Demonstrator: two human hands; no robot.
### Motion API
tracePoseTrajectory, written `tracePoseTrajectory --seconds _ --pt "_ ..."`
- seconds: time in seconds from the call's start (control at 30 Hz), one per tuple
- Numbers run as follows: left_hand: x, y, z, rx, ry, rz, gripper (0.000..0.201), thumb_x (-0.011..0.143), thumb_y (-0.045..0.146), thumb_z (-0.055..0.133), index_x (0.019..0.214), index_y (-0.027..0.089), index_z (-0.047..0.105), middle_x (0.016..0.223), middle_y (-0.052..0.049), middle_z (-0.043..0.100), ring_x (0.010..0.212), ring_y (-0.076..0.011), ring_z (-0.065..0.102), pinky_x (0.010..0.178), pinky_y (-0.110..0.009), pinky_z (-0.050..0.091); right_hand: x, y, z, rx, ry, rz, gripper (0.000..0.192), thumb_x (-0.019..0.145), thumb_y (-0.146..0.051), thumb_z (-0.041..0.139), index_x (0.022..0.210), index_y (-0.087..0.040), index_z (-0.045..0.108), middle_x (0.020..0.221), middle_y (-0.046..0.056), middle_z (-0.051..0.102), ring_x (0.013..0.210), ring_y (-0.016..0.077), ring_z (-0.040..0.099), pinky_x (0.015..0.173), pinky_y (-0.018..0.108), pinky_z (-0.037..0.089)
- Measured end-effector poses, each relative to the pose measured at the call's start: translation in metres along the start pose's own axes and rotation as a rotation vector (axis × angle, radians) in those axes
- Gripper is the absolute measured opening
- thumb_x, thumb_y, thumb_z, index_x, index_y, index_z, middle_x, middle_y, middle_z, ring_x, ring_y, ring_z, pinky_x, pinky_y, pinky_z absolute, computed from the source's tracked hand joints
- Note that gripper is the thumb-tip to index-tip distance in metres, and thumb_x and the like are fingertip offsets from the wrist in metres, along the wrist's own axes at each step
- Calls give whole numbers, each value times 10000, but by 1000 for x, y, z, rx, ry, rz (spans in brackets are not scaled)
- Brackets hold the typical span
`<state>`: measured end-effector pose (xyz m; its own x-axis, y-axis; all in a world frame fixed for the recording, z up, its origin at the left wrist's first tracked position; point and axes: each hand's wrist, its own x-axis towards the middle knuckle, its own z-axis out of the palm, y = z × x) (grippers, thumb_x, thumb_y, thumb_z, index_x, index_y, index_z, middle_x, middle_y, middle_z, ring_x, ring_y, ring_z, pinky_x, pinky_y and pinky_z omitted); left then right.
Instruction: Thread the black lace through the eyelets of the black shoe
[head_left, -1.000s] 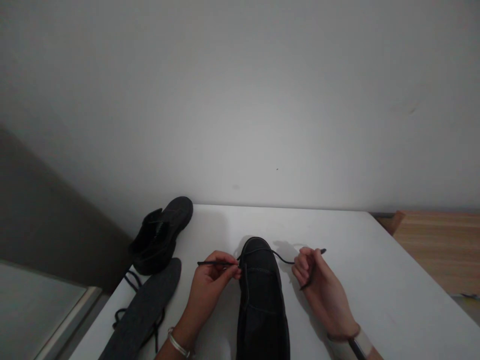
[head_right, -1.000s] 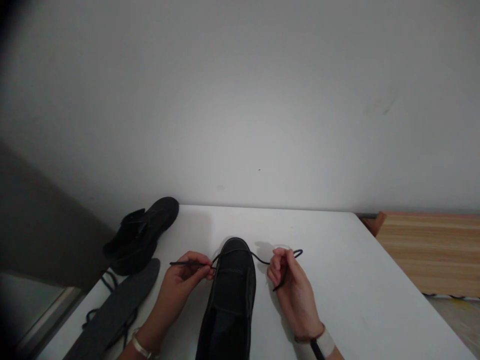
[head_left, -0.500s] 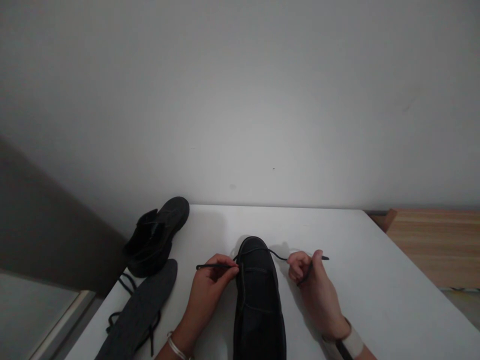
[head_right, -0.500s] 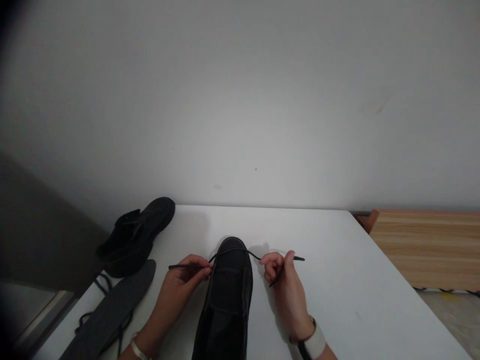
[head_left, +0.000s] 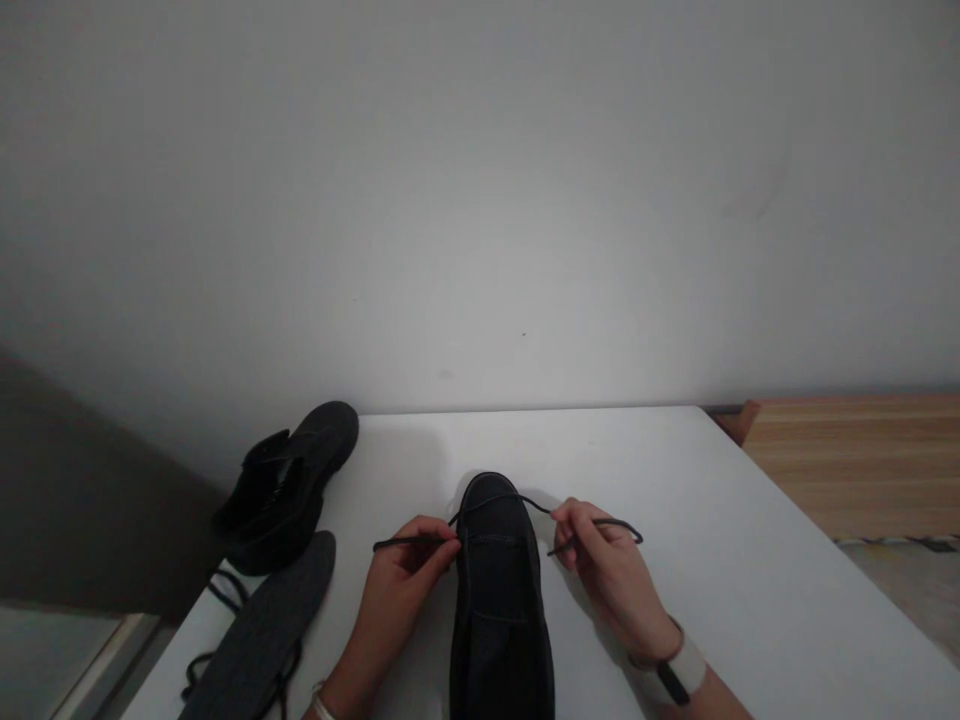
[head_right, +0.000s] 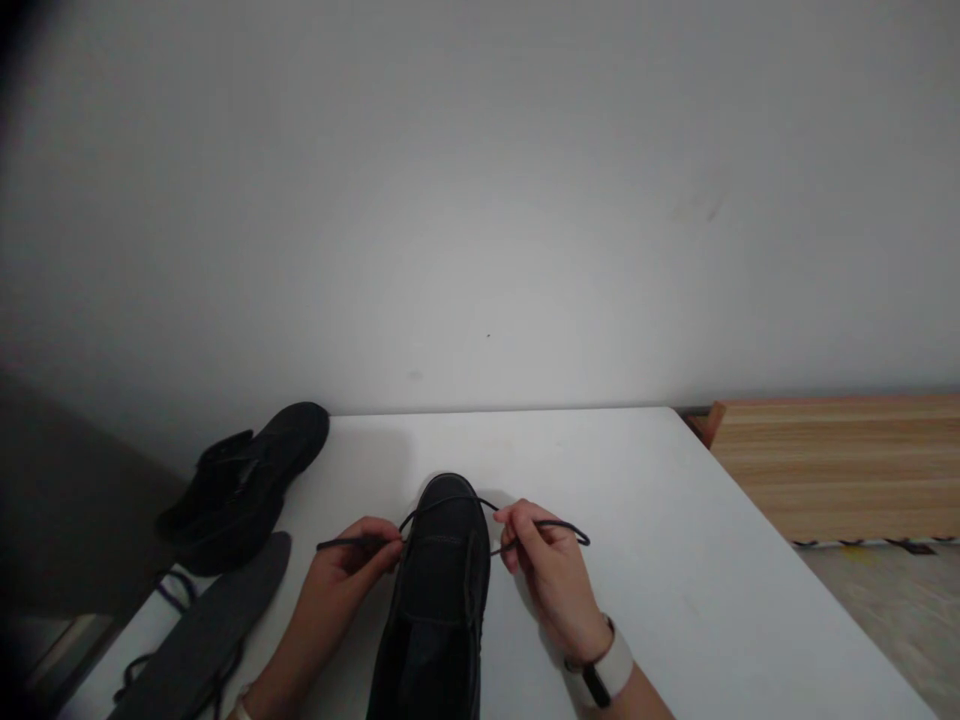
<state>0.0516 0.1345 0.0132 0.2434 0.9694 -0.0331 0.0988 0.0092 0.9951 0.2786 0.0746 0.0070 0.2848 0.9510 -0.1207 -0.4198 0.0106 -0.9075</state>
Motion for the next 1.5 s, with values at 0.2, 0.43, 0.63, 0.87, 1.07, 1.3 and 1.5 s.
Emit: tracePoseTrajectory --seconds 0.2,0.43,0.63,0.87,1.07,1.3,1.5 --pt "-1 -3 -2 -20 -5 0 179 758 351 736 791 180 697 753 -23 683 722 -186 635 670 -271 505 2 2 -2 -12 -18 -30 342 661 -496 888 828 -216 784 616 -10 595 598 112 512 588 248 346" --pt "-2 1 0 -18 6 -4 190 759 361 733 795 180 686 716 -8 664 681 -173 619 647 -265 498 2 4 -4 -126 -62 -46 355 709 -526 843 855 -209 777 593 -15 578 581 124 479 572 270 330" --pt "-1 6 2 -32 29 -6 199 735 353 748 780 178 665 700 1 645 643 -162 600 625 -267 495 0 1 -1 -189 -75 -50 308 744 -502 821 838 -213 775 656 -1 611 587 124 493 567 270 337" --pt "-1 4 0 -18 0 -13 205 758 361 733 796 178 650 697 5 639 653 -157 598 631 -261 488 1 -2 1 -228 -54 -54 330 719 -514 834 800 -202 765 623 -4 592 568 124 494 540 259 343" --pt "-2 1 -1 -7 -9 -14 204 780 360 723 809 177 638 713 8 636 663 -153 599 626 -253 485 3 1 1 -206 -45 -51 328 699 -505 851 779 -201 756 635 -5 603 562 118 498 539 254 365" --pt "-1 2 0 -9 -8 -6 206 769 360 734 805 177 646 713 6 636 661 -156 599 623 -253 488 0 3 2 -128 -90 -46 278 722 -447 857 830 -211 757 706 15 672 653 153 594 630 283 455" --pt "-3 1 -3 -61 -27 40 182 815 357 698 827 177 671 732 -15 663 686 -172 623 654 -269 503 -2 5 -1 -63 -150 -47 236 784 -423 809 907 -226 766 851 36 696 759 184 641 732 321 492"
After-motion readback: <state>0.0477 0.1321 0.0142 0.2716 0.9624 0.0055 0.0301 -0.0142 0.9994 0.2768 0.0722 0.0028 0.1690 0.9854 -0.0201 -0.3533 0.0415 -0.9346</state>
